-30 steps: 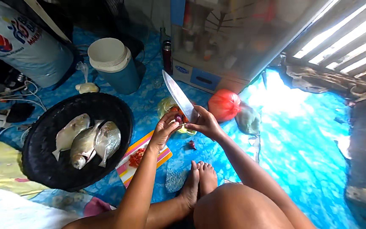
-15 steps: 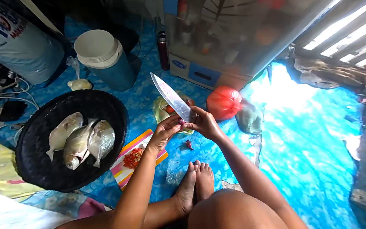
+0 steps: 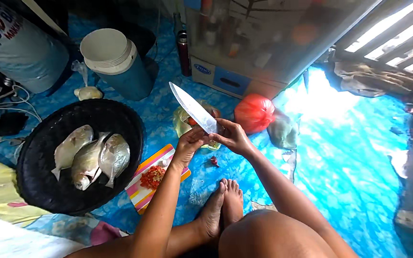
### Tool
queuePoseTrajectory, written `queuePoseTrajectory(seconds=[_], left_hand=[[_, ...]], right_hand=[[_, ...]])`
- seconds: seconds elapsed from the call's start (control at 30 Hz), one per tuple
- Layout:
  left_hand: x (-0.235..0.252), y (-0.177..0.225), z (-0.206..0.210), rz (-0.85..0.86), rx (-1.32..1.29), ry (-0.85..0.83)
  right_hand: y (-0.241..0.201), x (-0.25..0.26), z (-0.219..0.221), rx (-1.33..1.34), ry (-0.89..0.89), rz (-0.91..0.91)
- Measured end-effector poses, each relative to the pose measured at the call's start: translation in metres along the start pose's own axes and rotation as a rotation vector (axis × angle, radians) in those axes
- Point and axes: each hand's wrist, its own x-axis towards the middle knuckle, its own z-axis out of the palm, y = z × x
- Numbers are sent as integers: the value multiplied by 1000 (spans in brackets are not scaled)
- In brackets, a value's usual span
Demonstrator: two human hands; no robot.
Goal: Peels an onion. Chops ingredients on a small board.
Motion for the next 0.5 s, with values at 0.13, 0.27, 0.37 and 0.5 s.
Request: queuePoseTrajectory(seconds=[0.13,0.27,0.37,0.5], left_hand=[[5,1,-1,18,26,93],[8,0,-4,58,77,122],[14,1,-3,40,63,144],[21,-1,-4,-6,-78,238]], right_hand=[[-2,4,4,7,6,19],[4,10,-2,26,56,58],[7,13,-1,49,67,70],[13,14,1,115,88,99]])
